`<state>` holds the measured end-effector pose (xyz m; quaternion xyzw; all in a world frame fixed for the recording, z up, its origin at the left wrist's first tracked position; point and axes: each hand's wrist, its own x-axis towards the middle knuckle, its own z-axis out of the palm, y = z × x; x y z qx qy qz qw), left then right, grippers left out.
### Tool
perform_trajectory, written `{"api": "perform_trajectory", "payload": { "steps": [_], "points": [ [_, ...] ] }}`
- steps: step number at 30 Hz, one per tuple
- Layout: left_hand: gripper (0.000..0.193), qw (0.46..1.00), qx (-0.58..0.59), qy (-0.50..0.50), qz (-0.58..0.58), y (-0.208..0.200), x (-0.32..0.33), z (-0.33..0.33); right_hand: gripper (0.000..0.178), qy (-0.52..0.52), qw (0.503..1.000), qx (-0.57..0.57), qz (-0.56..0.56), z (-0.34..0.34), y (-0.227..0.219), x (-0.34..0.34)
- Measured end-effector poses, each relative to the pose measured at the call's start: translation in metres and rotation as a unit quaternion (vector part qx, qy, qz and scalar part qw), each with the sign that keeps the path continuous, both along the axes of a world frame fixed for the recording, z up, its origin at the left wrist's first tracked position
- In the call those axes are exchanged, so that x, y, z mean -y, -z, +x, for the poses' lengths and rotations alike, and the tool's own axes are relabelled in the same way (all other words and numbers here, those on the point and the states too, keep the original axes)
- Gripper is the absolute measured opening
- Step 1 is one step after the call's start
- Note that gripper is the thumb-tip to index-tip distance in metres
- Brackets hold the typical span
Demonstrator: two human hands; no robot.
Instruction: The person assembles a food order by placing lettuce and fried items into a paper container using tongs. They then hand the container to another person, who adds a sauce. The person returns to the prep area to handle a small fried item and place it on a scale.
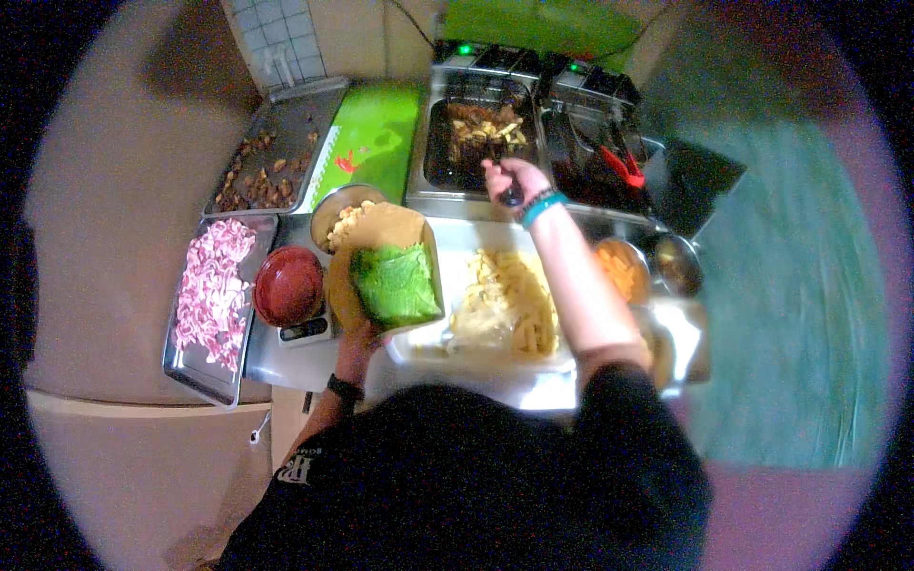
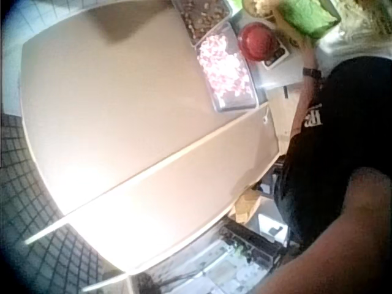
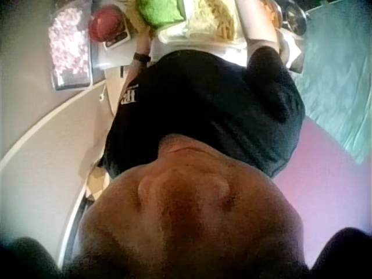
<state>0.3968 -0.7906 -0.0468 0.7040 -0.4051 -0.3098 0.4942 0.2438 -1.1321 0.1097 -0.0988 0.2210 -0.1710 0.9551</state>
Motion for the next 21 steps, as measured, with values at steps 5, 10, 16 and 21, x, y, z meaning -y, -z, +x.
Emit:
{"api": "perform_trajectory", "payload": {
  "steps": [5,10,16,21],
  "points": [
    [0.030,0.997,0.056,0.021,-0.049,0.026,-0.003,0.012,0.017,0.004,0.999,0.001,-0.032,0.002,-0.048,-0.016],
    [0.029,0.974,0.219,0.051,0.042,0.011,-0.003,0.012,0.027,0.090,0.948,-0.048,-0.301,-0.028,-0.024,-0.074],
    [0.027,0.996,0.035,-0.009,-0.076,0.022,0.007,0.007,0.021,-0.011,0.992,0.030,-0.124,-0.038,0.029,-0.052],
    [0.027,0.995,0.078,0.022,-0.064,0.022,0.004,0.007,0.022,0.002,0.975,-0.060,-0.214,-0.048,0.056,-0.089]
  ]
}}
